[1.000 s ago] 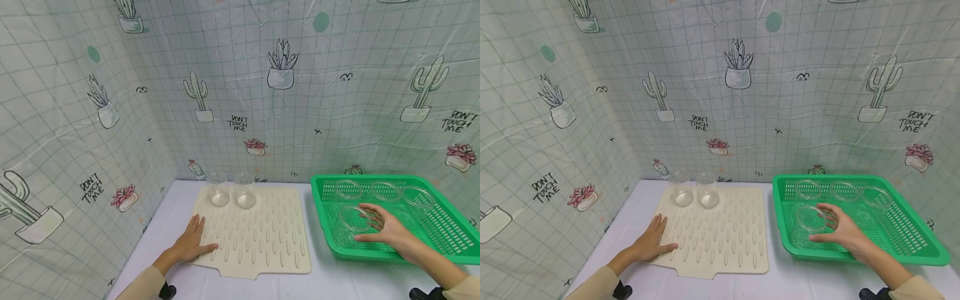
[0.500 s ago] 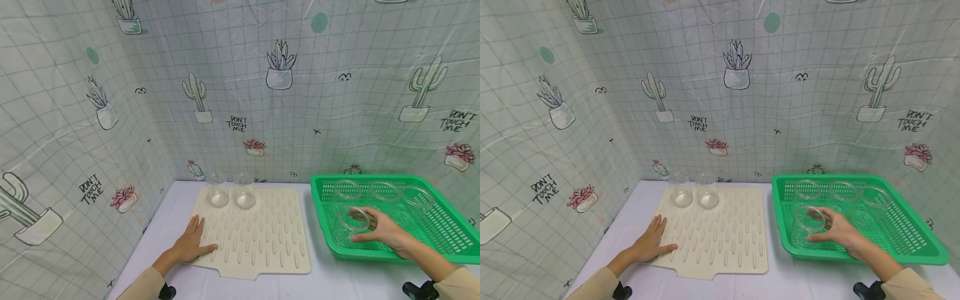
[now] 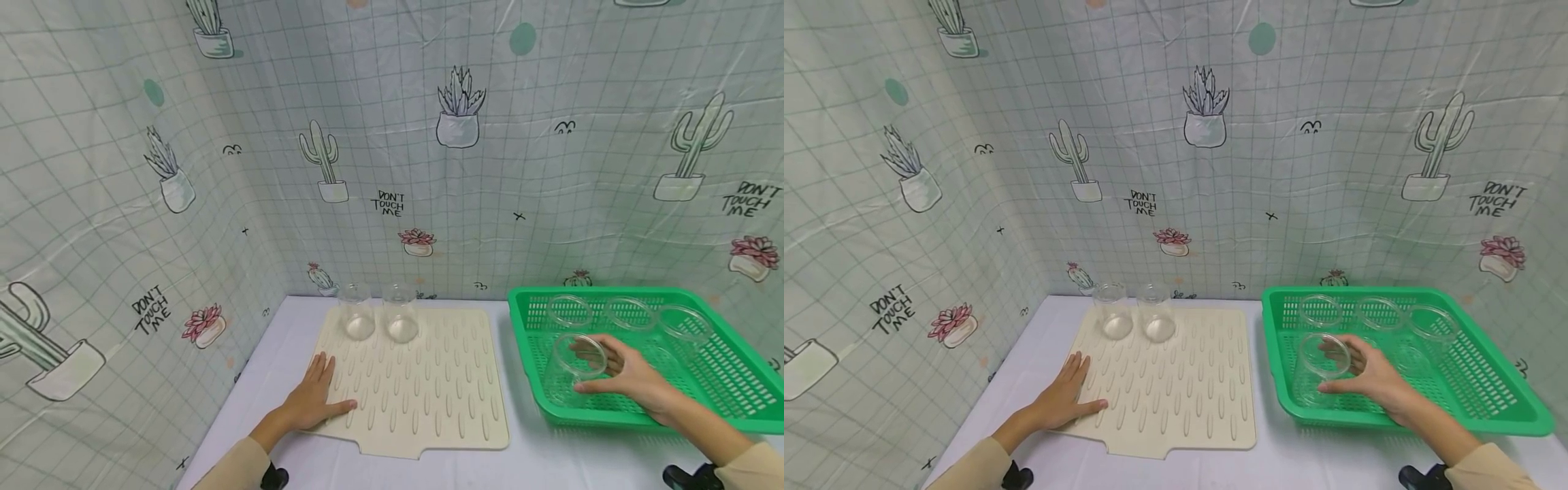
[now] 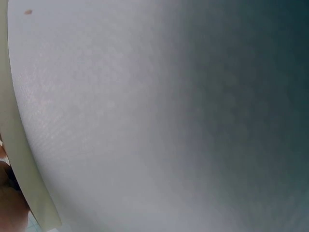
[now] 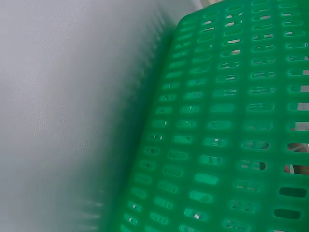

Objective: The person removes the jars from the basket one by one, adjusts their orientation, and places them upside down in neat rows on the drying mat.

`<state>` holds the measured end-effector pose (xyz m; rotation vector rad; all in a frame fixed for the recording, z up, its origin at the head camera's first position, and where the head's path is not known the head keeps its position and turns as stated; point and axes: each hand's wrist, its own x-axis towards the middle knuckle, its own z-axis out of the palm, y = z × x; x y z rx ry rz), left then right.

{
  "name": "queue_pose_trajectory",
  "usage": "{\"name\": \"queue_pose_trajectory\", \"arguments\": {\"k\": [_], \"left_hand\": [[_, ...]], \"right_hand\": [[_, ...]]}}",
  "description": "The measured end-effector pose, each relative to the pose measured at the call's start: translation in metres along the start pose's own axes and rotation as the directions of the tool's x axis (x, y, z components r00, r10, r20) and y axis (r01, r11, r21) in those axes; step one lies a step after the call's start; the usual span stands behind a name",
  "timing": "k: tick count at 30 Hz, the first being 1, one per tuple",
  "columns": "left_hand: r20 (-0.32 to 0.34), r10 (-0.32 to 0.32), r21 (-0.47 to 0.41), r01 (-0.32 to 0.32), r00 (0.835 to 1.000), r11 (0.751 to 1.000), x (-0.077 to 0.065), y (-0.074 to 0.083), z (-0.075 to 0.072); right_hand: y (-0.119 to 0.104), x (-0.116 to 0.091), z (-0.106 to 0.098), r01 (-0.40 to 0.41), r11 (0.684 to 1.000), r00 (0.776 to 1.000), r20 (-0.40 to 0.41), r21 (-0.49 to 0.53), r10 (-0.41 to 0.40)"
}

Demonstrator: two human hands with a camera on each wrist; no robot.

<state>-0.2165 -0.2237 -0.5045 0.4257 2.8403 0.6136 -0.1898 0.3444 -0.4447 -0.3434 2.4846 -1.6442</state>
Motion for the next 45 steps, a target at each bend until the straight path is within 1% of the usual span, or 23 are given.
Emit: {"name": "queue_pose_trajectory", "arguments": {"k": [2, 6, 13, 17, 23, 27, 30, 33, 39, 42, 45], "left_hand": [[-0.003, 0.000, 0.001, 0.000, 1.000, 1.000, 0.001, 0.000, 0.000], [-0.005, -0.005, 0.011, 0.005, 1.000, 1.000, 0.002, 0.000, 0.000], [0.005, -0.002, 0.010, 0.002, 1.000, 1.000, 0.003, 0.000, -0.001], [0.024, 0.002, -0.008, -0.002, 1.000, 1.000, 0.002, 0.003, -0.006], [0.048, -0.010, -0.037, 0.011, 0.999, 0.999, 0.003, 0.008, -0.013], [0.035, -0.015, -0.101, 0.018, 0.999, 0.995, 0.001, 0.007, -0.017], [0.012, -0.017, -0.154, 0.019, 1.000, 0.988, -0.002, 0.008, -0.021], [-0.010, -0.017, -0.196, 0.014, 1.000, 0.980, -0.003, 0.014, -0.029], [-0.052, 0.012, -0.303, -0.027, 0.999, 0.952, -0.001, 0.037, -0.047], [-0.067, 0.042, -0.324, -0.061, 0.997, 0.944, 0.000, 0.048, -0.055], [-0.082, 0.077, -0.336, -0.100, 0.994, 0.937, 0.001, 0.058, -0.061]], "right_hand": [[-0.002, -0.001, 0.000, 0.024, 1.000, 0.999, -0.029, -0.016, -0.024], [-0.007, -0.003, -0.001, 0.067, 0.997, 0.996, -0.051, -0.032, -0.069], [-0.024, -0.003, -0.010, 0.167, 0.986, 0.986, -0.023, 0.025, -0.167], [-0.034, -0.001, -0.016, 0.212, 0.976, 0.977, -0.007, 0.045, -0.212], [-0.045, 0.003, -0.017, 0.216, 0.976, 0.976, -0.004, 0.034, -0.216], [-0.053, 0.005, -0.013, 0.212, 0.977, 0.977, -0.020, 0.014, -0.211], [-0.058, 0.010, -0.008, 0.215, 0.977, 0.976, -0.036, 0.014, -0.214], [-0.062, 0.014, -0.005, 0.237, 0.971, 0.970, -0.054, 0.020, -0.236], [-0.068, 0.020, -0.002, 0.312, 0.950, 0.946, -0.079, -0.024, -0.313], [-0.073, 0.021, -0.001, 0.316, 0.947, 0.943, -0.090, -0.051, -0.319], [-0.079, 0.021, 0.000, 0.300, 0.948, 0.944, -0.107, -0.105, -0.311]]}}
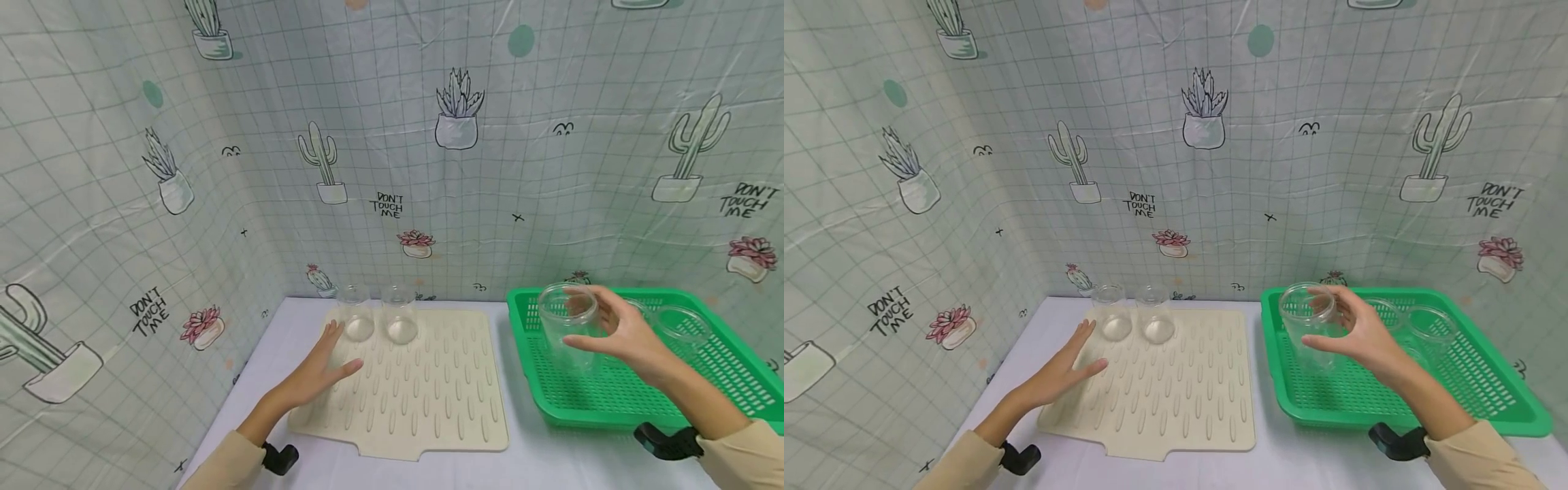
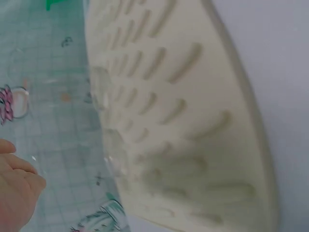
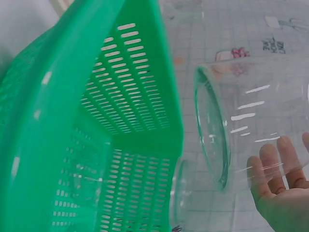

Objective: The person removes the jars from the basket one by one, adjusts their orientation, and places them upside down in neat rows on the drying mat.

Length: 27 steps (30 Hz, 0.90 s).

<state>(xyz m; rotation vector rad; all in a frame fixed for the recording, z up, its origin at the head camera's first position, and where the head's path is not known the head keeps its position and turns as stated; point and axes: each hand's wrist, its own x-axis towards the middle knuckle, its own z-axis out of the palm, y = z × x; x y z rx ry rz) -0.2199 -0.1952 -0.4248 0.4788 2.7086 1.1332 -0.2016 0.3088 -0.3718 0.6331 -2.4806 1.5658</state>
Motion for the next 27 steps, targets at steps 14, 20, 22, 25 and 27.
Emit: {"name": "queue_pose_trajectory", "arguments": {"k": [14, 20, 22, 25, 27], "left_hand": [[0.029, 0.089, -0.148, -0.083, 0.996, 0.985, 0.015, 0.066, 0.012], [-0.005, 0.127, -0.183, -0.125, 0.992, 0.975, 0.032, 0.100, 0.014], [-0.023, 0.145, -0.199, -0.146, 0.989, 0.969, 0.037, 0.109, 0.016], [-0.045, 0.181, -0.230, -0.187, 0.982, 0.955, 0.045, 0.121, 0.020], [-0.057, 0.206, -0.246, -0.213, 0.977, 0.945, 0.049, 0.129, 0.023]], "right_hand": [[-0.027, 0.012, 0.010, -0.091, 0.969, 0.995, -0.065, -0.230, 0.078], [-0.041, 0.028, 0.016, -0.110, 0.958, 0.993, -0.067, -0.266, 0.096], [-0.045, 0.033, 0.020, -0.091, 0.956, 0.995, -0.071, -0.280, 0.074], [-0.050, 0.039, 0.028, -0.066, 0.957, 0.997, -0.060, -0.284, 0.051], [-0.052, 0.042, 0.033, -0.056, 0.957, 0.998, -0.046, -0.286, 0.045]]}}
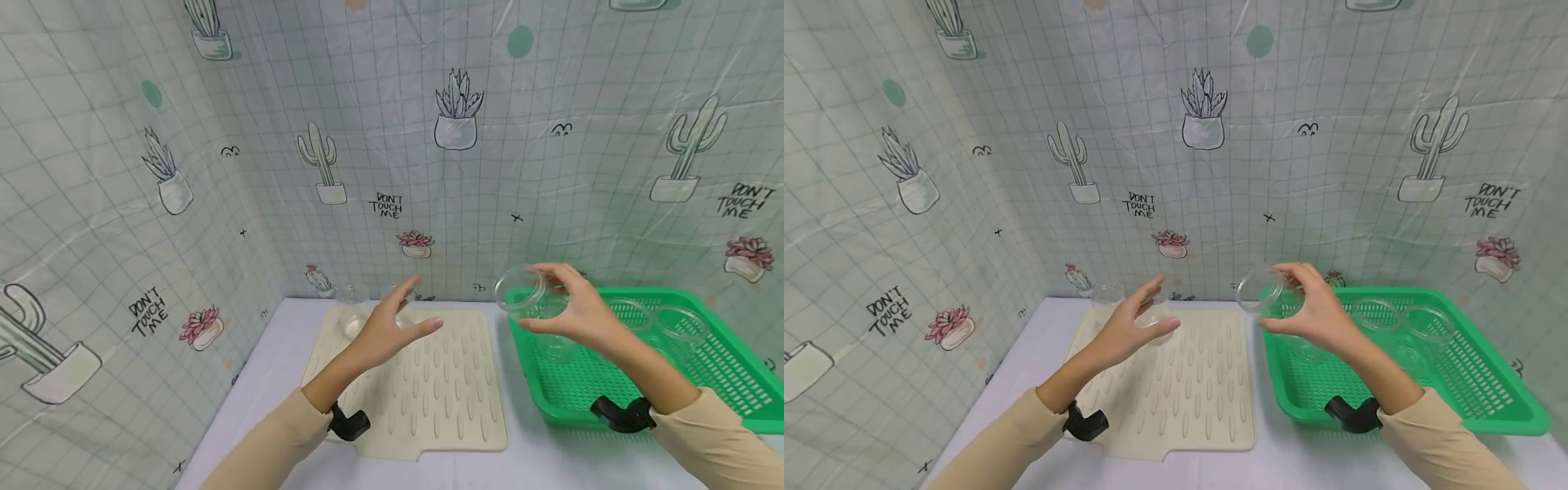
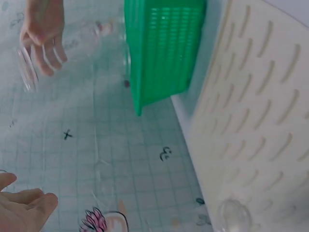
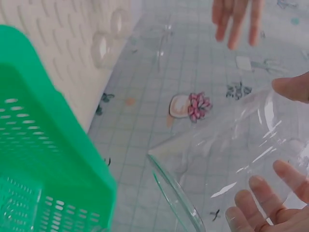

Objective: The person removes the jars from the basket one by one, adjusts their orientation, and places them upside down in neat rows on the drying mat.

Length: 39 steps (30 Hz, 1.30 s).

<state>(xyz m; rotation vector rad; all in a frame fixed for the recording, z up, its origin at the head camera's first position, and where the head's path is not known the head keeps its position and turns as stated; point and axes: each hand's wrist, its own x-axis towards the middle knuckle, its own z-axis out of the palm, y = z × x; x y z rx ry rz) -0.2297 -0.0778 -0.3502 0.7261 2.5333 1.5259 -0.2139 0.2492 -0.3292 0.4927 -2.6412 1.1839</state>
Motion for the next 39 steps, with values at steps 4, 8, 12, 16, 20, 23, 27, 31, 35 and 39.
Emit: {"name": "queue_pose_trajectory", "arguments": {"k": [4, 8, 12, 16, 20, 23, 27, 31, 35, 39], "left_hand": [[0.004, 0.057, -0.020, -0.057, 0.998, 0.998, 0.009, 0.010, 0.008], [0.014, 0.095, -0.024, -0.094, 0.995, 0.995, 0.017, 0.019, 0.016], [0.013, 0.108, -0.040, -0.108, 0.994, 0.993, 0.023, 0.024, 0.022], [0.003, 0.130, -0.054, -0.130, 0.992, 0.990, 0.029, 0.028, 0.029], [-0.001, 0.150, -0.071, -0.150, 0.989, 0.986, 0.034, 0.032, 0.035], [-0.005, 0.157, -0.088, -0.157, 0.988, 0.984, 0.037, 0.035, 0.039], [-0.013, 0.171, -0.117, -0.171, 0.985, 0.978, 0.039, 0.038, 0.044], [-0.022, 0.189, -0.139, -0.190, 0.982, 0.972, 0.042, 0.040, 0.049], [-0.035, 0.193, -0.139, -0.196, 0.981, 0.971, 0.043, 0.041, 0.052], [-0.046, 0.182, -0.147, -0.187, 0.982, 0.971, 0.043, 0.040, 0.054]], "right_hand": [[-0.006, 0.006, 0.007, 0.034, 0.999, 0.999, 0.018, -0.014, -0.034], [-0.013, 0.012, 0.010, 0.066, 0.997, 0.998, 0.012, -0.050, -0.065], [-0.019, 0.017, 0.012, 0.079, 0.995, 0.997, 0.020, -0.058, -0.078], [-0.023, 0.021, 0.014, 0.101, 0.992, 0.995, 0.028, -0.069, -0.100], [-0.025, 0.023, 0.016, 0.127, 0.986, 0.992, 0.040, -0.103, -0.124], [-0.026, 0.025, 0.017, 0.140, 0.982, 0.990, 0.054, -0.123, -0.134], [-0.029, 0.026, 0.019, 0.159, 0.976, 0.986, 0.068, -0.150, -0.150], [-0.032, 0.027, 0.021, 0.179, 0.967, 0.983, 0.076, -0.179, -0.167], [-0.035, 0.028, 0.023, 0.201, 0.958, 0.979, 0.072, -0.203, -0.190], [-0.036, 0.028, 0.025, 0.226, 0.945, 0.974, 0.061, -0.237, -0.218]]}}
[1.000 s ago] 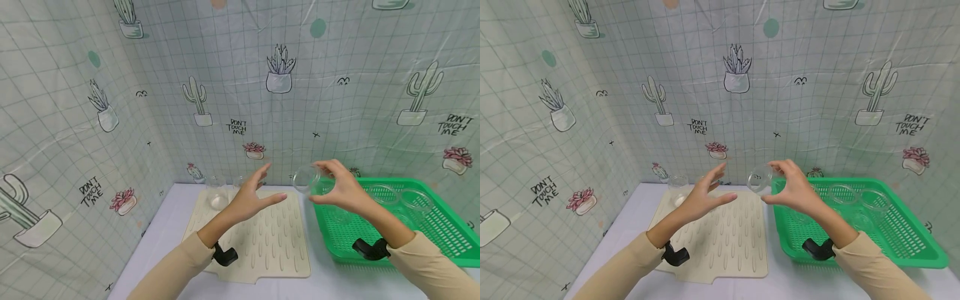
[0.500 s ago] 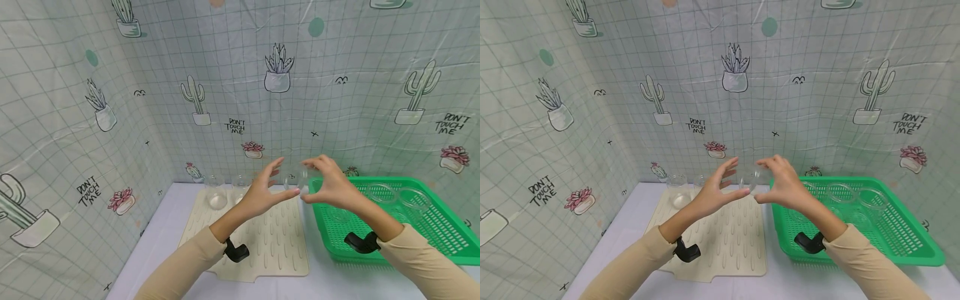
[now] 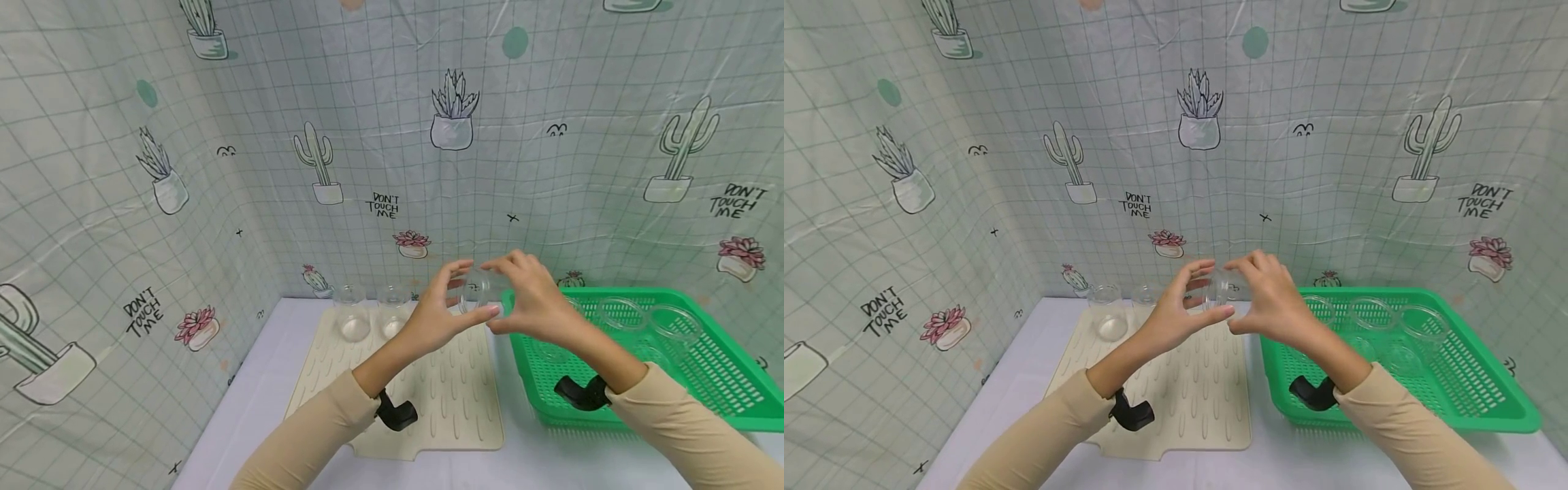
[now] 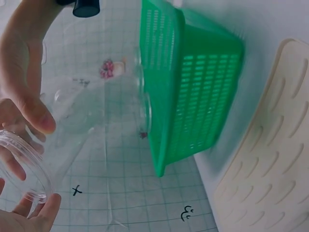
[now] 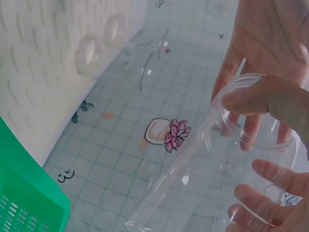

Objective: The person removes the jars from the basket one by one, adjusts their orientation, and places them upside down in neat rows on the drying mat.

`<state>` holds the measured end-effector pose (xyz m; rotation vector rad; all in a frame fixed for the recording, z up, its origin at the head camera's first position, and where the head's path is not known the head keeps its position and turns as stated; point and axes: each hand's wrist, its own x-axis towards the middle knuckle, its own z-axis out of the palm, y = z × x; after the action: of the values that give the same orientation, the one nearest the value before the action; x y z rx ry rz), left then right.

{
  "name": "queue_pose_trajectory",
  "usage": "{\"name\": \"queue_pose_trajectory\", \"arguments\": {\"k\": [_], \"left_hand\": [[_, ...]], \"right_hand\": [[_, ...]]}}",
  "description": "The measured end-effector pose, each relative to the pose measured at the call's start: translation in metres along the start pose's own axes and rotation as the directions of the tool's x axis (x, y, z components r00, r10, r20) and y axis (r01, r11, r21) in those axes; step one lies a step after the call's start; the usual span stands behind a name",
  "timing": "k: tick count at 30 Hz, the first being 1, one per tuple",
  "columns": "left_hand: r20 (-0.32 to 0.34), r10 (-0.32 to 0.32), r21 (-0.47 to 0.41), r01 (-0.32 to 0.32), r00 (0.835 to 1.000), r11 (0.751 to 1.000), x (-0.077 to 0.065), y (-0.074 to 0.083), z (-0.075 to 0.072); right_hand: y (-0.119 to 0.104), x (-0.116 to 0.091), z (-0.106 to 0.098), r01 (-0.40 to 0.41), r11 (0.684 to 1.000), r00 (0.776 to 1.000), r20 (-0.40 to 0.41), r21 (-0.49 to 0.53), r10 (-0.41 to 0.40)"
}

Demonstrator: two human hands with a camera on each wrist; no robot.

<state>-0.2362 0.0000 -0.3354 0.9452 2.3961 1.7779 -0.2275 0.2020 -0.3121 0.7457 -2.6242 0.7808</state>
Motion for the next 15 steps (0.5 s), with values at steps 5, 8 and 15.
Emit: {"name": "queue_pose_trajectory", "arguments": {"k": [5, 8, 15], "left_hand": [[-0.008, -0.014, -0.017, 0.014, 1.000, 1.000, -0.0006, -0.0020, 0.0010], [-0.009, -0.024, -0.018, 0.024, 1.000, 1.000, -0.0006, -0.0032, 0.0012], [-0.021, -0.053, -0.050, 0.052, 0.998, 0.997, 0.0004, -0.0055, 0.0017]], "right_hand": [[-0.0019, 0.0005, 0.0019, 0.027, 0.999, 0.999, -0.017, -0.035, -0.027], [-0.0032, 0.0008, 0.0024, 0.034, 0.999, 0.999, -0.020, -0.040, -0.035], [-0.0051, 0.0009, 0.0025, 0.042, 0.997, 0.999, -0.023, -0.058, -0.043]]}}
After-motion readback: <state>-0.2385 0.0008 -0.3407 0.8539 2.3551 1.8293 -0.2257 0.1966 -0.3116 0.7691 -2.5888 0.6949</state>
